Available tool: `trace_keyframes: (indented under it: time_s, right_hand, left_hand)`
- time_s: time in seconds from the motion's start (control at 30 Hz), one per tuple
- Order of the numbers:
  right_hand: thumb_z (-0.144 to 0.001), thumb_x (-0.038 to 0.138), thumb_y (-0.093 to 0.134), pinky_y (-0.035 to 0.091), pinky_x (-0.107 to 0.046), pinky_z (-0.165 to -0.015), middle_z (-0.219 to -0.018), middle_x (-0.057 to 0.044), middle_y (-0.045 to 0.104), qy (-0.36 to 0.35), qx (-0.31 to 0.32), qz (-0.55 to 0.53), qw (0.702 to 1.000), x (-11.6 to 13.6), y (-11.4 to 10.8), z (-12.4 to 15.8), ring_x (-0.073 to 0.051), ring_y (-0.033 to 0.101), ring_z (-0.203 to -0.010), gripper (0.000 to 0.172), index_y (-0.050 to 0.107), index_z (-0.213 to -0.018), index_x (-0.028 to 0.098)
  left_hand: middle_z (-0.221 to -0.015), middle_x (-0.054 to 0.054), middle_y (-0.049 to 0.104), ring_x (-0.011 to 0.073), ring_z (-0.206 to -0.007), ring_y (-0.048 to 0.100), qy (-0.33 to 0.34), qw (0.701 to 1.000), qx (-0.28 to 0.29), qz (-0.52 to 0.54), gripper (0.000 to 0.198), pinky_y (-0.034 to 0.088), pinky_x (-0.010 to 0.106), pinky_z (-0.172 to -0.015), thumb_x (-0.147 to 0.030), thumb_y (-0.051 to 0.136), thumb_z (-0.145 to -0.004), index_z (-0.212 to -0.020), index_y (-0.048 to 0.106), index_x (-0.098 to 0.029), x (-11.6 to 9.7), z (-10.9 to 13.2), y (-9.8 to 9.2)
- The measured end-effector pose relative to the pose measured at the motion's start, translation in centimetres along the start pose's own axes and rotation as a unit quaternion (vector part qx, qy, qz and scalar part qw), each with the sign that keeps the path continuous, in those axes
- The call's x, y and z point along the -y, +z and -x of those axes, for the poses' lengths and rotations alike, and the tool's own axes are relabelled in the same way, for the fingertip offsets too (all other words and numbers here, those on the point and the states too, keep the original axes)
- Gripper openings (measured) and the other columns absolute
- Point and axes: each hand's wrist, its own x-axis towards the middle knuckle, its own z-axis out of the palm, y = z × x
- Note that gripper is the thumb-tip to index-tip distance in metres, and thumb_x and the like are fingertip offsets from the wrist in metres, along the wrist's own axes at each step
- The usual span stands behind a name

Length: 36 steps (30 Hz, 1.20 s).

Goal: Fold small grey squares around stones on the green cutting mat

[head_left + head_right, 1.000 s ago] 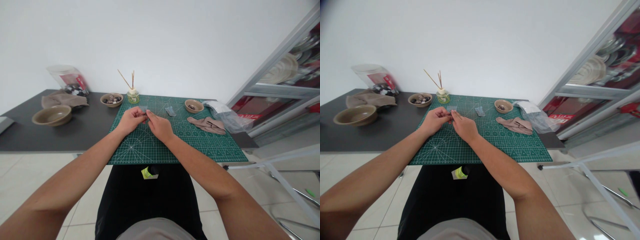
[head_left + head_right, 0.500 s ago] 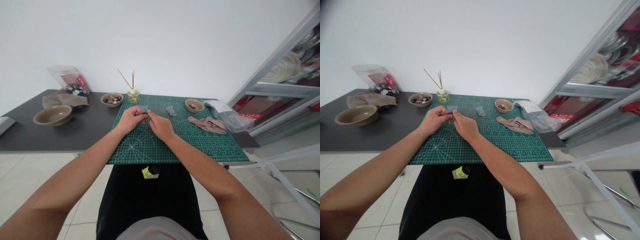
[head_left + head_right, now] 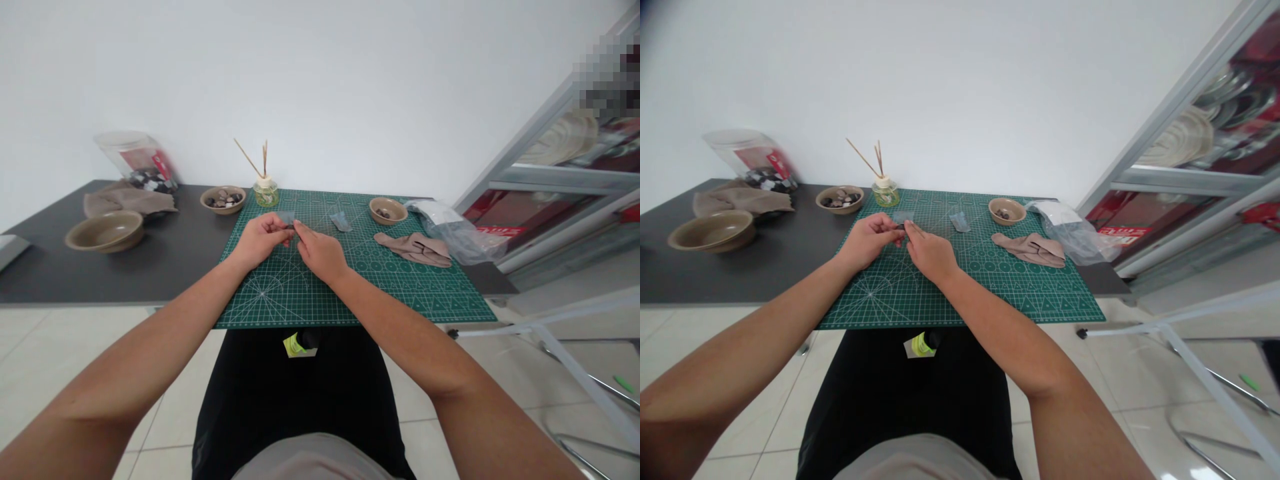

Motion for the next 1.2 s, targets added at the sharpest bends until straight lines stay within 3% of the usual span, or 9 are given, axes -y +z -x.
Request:
trace_keyframes:
  time_s: [0.3,0.47,0.7,0.9,1.2]
  right_hand:
    - [-0.099,0.02,0.036,0.054,-0.033,-0.097,-0.151,-0.008,0.05,0.024,-0.016,0.002,1.0,0.04,-0.2,0.0,-0.021,0.063,-0.123,0.052,0.042,-0.15,0.013]
    - [-0.098,0.02,0.036,0.054,-0.033,-0.096,-0.153,-0.006,0.047,-0.01,0.0,0.008,1.0,0.23,-0.11,0.02,-0.021,0.062,-0.123,0.053,0.041,-0.151,0.014]
    - [-0.099,0.021,0.036,0.055,-0.033,-0.095,-0.151,-0.008,0.049,0.018,-0.009,0.017,1.0,-0.03,0.13,-0.03,-0.021,0.064,-0.121,0.051,0.043,-0.149,0.015]
    - [-0.098,0.019,0.035,0.053,-0.033,-0.098,-0.152,-0.006,0.048,-0.013,-0.002,0.004,1.0,0.24,0.11,-0.03,-0.02,0.061,-0.125,0.053,0.042,-0.15,0.014]
    - [-0.098,0.021,0.037,0.053,-0.033,-0.096,-0.144,-0.008,0.058,0.038,-0.034,-0.027,0.998,-0.47,0.5,-0.13,-0.022,0.064,-0.121,0.049,0.05,-0.145,0.015]
  left_hand:
    - [-0.056,-0.002,0.064,0.0138,-0.053,0.061,-0.014,0.999,0.022,-0.046,0.03,0.045,0.026,-0.056,-0.031,0.082,-0.066,-0.073,0.055,-0.019,0.0,-0.06,-0.17]
    - [-0.057,-0.002,0.066,0.0126,-0.052,0.06,-0.023,0.996,0.053,-0.066,0.023,0.043,0.024,-0.054,-0.026,0.076,-0.069,-0.072,0.055,-0.019,-0.16,0.06,-0.07]
    - [-0.056,-0.003,0.064,0.0124,-0.053,0.061,-0.006,1.0,0.002,-0.016,0.027,0.047,0.025,-0.058,-0.028,0.078,-0.068,-0.07,0.052,-0.019,0.06,-0.08,-0.08]
    - [-0.057,-0.002,0.066,0.0133,-0.054,0.061,-0.009,0.998,0.041,-0.042,0.026,0.046,0.026,-0.056,-0.029,0.077,-0.07,-0.071,0.053,-0.019,0.06,0.03,-0.21]
    - [-0.056,-0.003,0.065,0.0129,-0.052,0.062,0.002,0.999,0.037,-0.003,0.031,0.05,0.026,-0.056,-0.029,0.079,-0.069,-0.074,0.05,-0.019,-0.25,0.07,0.07]
